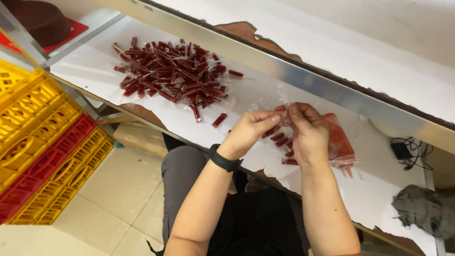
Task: The person fills small plastic bags with red liquid from a squeeze bottle and ties each bag shut by hand.
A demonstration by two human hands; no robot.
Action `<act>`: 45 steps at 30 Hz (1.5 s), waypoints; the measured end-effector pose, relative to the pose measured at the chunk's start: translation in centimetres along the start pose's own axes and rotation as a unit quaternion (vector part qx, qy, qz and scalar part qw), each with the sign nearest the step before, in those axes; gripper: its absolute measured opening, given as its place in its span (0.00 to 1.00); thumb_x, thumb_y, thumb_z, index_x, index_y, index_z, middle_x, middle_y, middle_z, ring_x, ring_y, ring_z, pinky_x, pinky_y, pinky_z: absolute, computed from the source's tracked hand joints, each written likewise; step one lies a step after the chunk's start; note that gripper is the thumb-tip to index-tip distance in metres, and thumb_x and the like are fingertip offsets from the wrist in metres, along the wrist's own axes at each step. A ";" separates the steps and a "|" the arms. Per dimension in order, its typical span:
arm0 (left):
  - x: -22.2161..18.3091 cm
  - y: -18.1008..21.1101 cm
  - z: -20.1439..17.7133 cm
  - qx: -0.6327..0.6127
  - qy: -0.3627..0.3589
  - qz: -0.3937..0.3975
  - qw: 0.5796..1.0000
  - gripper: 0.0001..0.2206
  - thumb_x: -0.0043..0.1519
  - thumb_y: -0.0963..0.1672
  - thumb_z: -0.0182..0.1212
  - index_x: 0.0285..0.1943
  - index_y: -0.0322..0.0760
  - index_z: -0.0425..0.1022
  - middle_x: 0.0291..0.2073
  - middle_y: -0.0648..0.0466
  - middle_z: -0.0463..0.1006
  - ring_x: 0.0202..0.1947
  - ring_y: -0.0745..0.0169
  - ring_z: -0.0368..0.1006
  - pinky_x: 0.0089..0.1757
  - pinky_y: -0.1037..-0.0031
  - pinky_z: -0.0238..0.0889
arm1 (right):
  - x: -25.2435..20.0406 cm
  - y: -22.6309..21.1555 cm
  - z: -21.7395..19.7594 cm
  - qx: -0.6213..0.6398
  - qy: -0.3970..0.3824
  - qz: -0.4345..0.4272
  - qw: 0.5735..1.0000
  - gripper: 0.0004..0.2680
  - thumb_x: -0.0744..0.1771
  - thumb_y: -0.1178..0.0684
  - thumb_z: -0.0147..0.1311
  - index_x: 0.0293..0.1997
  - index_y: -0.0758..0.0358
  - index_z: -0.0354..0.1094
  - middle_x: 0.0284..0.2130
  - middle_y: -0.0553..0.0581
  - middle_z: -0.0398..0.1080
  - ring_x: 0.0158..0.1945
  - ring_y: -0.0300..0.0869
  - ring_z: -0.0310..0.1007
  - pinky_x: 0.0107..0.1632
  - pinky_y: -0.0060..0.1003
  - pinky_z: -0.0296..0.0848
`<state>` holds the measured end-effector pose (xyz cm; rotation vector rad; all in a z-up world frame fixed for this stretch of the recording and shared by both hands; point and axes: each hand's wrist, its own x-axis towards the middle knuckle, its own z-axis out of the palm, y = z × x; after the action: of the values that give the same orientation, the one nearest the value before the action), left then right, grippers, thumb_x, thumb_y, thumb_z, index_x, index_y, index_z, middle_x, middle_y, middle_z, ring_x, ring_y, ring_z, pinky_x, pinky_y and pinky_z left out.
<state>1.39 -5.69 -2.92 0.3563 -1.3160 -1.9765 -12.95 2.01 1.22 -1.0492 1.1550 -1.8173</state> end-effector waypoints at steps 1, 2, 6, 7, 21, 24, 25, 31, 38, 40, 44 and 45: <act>0.1 -0.4 0.0 -0.002 0.001 0.001 1.000 0.16 0.66 0.47 0.62 0.55 0.30 0.81 0.39 0.53 0.82 0.39 0.70 0.72 0.44 0.77 0.66 | -0.2 0.1 -0.1 -0.002 -0.001 0.001 1.000 0.03 0.70 0.58 0.55 0.42 0.66 0.73 0.40 0.61 0.77 0.43 0.42 0.77 0.50 0.37 0.75; 0.4 -0.8 0.2 -0.060 -0.025 -0.009 0.998 0.14 0.67 0.46 0.62 0.51 0.28 0.81 0.40 0.52 0.82 0.40 0.69 0.73 0.46 0.75 0.66 | -0.4 0.2 -0.2 0.010 -0.006 0.001 1.000 0.03 0.70 0.58 0.55 0.43 0.66 0.72 0.41 0.61 0.77 0.44 0.42 0.77 0.50 0.35 0.75; 0.5 -1.7 0.8 -0.120 -0.078 -0.033 0.989 0.11 0.65 0.45 0.63 0.45 0.30 0.83 0.39 0.52 0.83 0.43 0.68 0.75 0.50 0.75 0.65 | -1.0 0.5 -0.7 0.068 0.007 0.036 0.997 0.02 0.71 0.60 0.56 0.47 0.65 0.72 0.41 0.63 0.78 0.35 0.36 0.65 0.39 0.28 0.65; 0.5 -1.8 1.0 -0.120 -0.077 -0.032 0.989 0.11 0.65 0.45 0.63 0.45 0.30 0.83 0.39 0.52 0.83 0.43 0.68 0.75 0.50 0.75 0.65 | -1.0 0.3 -0.8 0.068 0.006 0.036 0.997 0.02 0.71 0.60 0.56 0.47 0.65 0.72 0.41 0.63 0.78 0.35 0.36 0.65 0.39 0.28 0.65; -0.5 -2.1 5.8 -0.008 -0.110 -0.110 0.988 0.09 0.64 0.44 0.65 0.45 0.31 0.85 0.28 0.53 0.80 0.30 0.65 0.68 0.36 0.73 0.61 | -1.3 -2.5 -5.4 0.185 0.104 -0.013 0.977 0.02 0.69 0.63 0.55 0.38 0.70 0.71 0.28 0.58 0.69 0.36 0.46 0.68 0.58 0.51 0.72; -0.6 -3.0 6.2 0.019 -0.086 -0.064 0.994 0.10 0.65 0.43 0.65 0.46 0.30 0.85 0.34 0.53 0.80 0.35 0.66 0.69 0.41 0.75 0.63 | -2.0 -2.4 -5.6 0.141 0.088 -0.039 0.985 0.01 0.69 0.61 0.56 0.39 0.68 0.71 0.30 0.58 0.70 0.36 0.44 0.69 0.56 0.48 0.76; -0.6 -3.2 6.1 0.018 -0.088 -0.064 0.994 0.10 0.65 0.43 0.65 0.46 0.30 0.85 0.34 0.53 0.80 0.35 0.66 0.69 0.41 0.75 0.63 | -2.3 -1.9 -5.6 0.140 0.090 -0.040 0.985 0.01 0.69 0.61 0.56 0.39 0.68 0.71 0.30 0.58 0.70 0.36 0.44 0.69 0.56 0.48 0.76; -0.7 -2.1 4.5 -0.152 -0.077 0.040 0.985 0.10 0.66 0.44 0.64 0.45 0.29 0.82 0.54 0.49 0.79 0.56 0.65 0.73 0.58 0.74 0.65 | -5.2 1.2 -6.8 -0.034 0.096 0.081 0.991 0.08 0.73 0.49 0.55 0.44 0.64 0.69 0.33 0.51 0.68 0.33 0.36 0.64 0.36 0.33 0.64; -0.9 -2.4 5.5 -0.096 0.032 0.071 0.992 0.08 0.62 0.41 0.67 0.42 0.27 0.83 0.48 0.50 0.79 0.38 0.63 0.75 0.40 0.74 0.68 | -6.6 1.5 -4.5 0.093 0.019 0.039 0.995 0.07 0.69 0.58 0.59 0.49 0.70 0.72 0.35 0.59 0.74 0.32 0.40 0.70 0.37 0.34 0.70; -0.8 -3.0 5.5 -0.068 0.075 0.111 0.989 0.07 0.61 0.40 0.69 0.42 0.26 0.83 0.46 0.50 0.79 0.40 0.67 0.75 0.42 0.77 0.69 | -7.0 1.3 -2.9 -0.071 0.093 -0.056 0.992 0.08 0.67 0.62 0.60 0.51 0.72 0.72 0.39 0.59 0.75 0.35 0.40 0.70 0.40 0.34 0.70; -0.7 -3.3 5.2 -0.023 0.104 0.116 0.987 0.07 0.63 0.41 0.68 0.41 0.26 0.82 0.41 0.50 0.79 0.39 0.67 0.73 0.42 0.77 0.67 | -7.4 0.8 -1.1 -0.182 0.104 -0.228 0.951 0.10 0.64 0.66 0.58 0.49 0.67 0.69 0.41 0.60 0.72 0.44 0.43 0.73 0.48 0.36 0.74; -0.6 -3.1 5.2 -0.020 0.108 0.118 0.987 0.07 0.64 0.41 0.68 0.41 0.27 0.82 0.41 0.51 0.79 0.39 0.66 0.72 0.42 0.76 0.66 | -7.5 1.0 -1.2 0.000 0.119 -0.073 0.990 0.13 0.63 0.65 0.57 0.53 0.66 0.68 0.42 0.54 0.75 0.46 0.37 0.77 0.51 0.33 0.76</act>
<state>-2.48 -1.05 -3.51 0.3670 -1.1252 -1.7122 -10.87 8.66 -1.90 -0.9565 1.2447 -2.1031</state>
